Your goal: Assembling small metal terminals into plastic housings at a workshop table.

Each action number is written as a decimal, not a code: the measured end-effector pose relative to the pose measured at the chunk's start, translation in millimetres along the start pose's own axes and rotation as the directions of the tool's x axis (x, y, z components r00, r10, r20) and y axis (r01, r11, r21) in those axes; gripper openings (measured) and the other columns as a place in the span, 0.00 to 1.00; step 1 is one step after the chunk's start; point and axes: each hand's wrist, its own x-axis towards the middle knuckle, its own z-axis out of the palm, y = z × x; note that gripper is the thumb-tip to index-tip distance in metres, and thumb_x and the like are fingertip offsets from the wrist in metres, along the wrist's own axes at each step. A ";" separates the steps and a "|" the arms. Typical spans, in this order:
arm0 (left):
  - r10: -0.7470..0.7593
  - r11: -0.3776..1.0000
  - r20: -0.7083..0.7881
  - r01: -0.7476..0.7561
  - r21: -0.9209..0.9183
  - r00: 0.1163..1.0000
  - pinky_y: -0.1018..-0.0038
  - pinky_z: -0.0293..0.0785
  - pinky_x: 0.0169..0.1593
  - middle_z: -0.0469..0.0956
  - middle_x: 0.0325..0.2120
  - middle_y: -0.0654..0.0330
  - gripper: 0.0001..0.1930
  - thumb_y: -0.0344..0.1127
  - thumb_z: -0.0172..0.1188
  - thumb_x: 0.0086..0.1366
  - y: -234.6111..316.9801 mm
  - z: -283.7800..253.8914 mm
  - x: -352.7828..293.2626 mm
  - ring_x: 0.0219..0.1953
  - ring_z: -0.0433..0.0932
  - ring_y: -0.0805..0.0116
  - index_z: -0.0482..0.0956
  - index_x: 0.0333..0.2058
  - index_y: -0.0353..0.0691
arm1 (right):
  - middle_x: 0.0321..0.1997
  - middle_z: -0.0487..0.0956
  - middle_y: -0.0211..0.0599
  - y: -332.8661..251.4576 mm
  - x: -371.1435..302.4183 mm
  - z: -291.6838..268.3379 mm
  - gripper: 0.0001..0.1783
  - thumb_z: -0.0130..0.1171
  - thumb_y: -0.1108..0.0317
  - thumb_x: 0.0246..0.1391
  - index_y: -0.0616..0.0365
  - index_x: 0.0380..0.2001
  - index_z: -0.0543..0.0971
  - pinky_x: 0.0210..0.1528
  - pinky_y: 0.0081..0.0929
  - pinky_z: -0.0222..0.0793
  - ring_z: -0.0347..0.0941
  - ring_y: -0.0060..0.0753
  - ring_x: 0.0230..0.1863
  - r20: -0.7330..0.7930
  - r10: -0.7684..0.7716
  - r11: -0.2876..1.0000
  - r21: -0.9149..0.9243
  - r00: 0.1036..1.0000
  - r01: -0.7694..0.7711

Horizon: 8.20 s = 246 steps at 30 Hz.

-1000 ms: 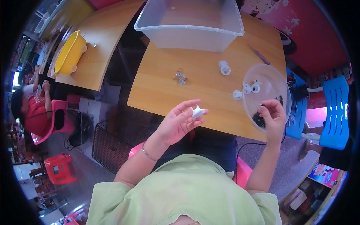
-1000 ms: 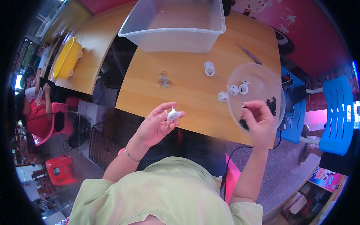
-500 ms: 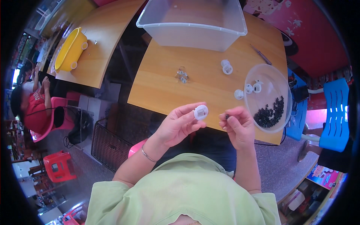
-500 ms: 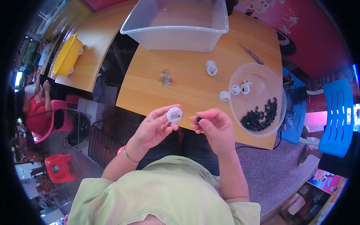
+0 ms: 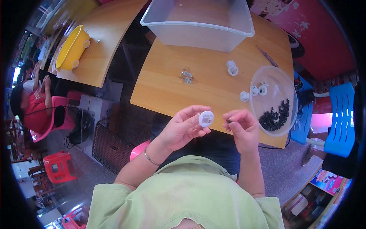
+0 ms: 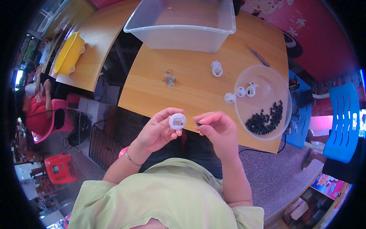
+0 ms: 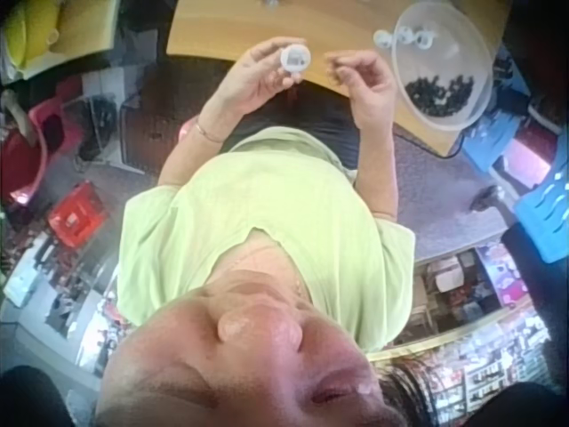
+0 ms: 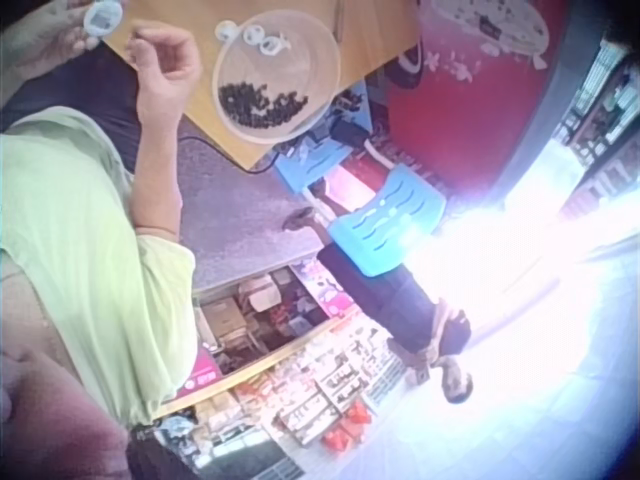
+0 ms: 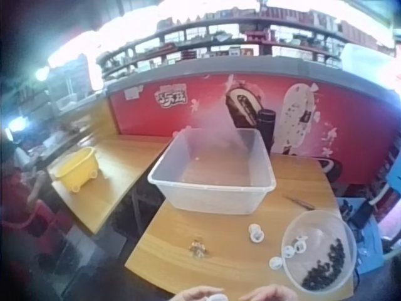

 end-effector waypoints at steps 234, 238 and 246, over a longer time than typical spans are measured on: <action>0.421 0.818 -0.010 -0.374 0.437 0.907 0.75 0.74 0.49 0.74 0.41 0.53 0.08 0.19 0.55 0.58 -13.8 21.4 6.2 0.45 0.74 0.69 0.74 0.37 0.31 | 0.31 0.74 0.34 4.4 13.9 18.3 0.11 0.64 0.80 0.40 0.60 0.31 0.77 0.29 0.17 0.68 0.72 0.23 0.30 0.040 -0.277 0.806 -0.534 0.960 0.255; 0.451 0.783 -0.035 -0.376 0.497 0.892 0.76 0.75 0.47 0.74 0.41 0.53 0.06 0.19 0.55 0.58 -13.1 29.9 7.5 0.44 0.75 0.69 0.74 0.36 0.30 | 0.30 0.74 0.34 10.0 9.9 19.3 0.12 0.64 0.80 0.40 0.59 0.32 0.77 0.29 0.19 0.69 0.73 0.23 0.29 0.048 -0.404 0.713 -0.609 0.913 0.348; 0.631 0.288 0.246 -0.517 0.806 0.736 0.75 0.76 0.41 0.76 0.38 0.49 0.09 0.14 0.58 0.51 -11.2 27.0 4.6 0.41 0.77 0.64 0.75 0.29 0.34 | 0.30 0.72 0.37 10.1 4.4 22.3 0.17 0.62 0.86 0.35 0.62 0.32 0.75 0.32 0.18 0.69 0.71 0.26 0.30 0.182 -0.530 0.514 -0.707 0.828 0.485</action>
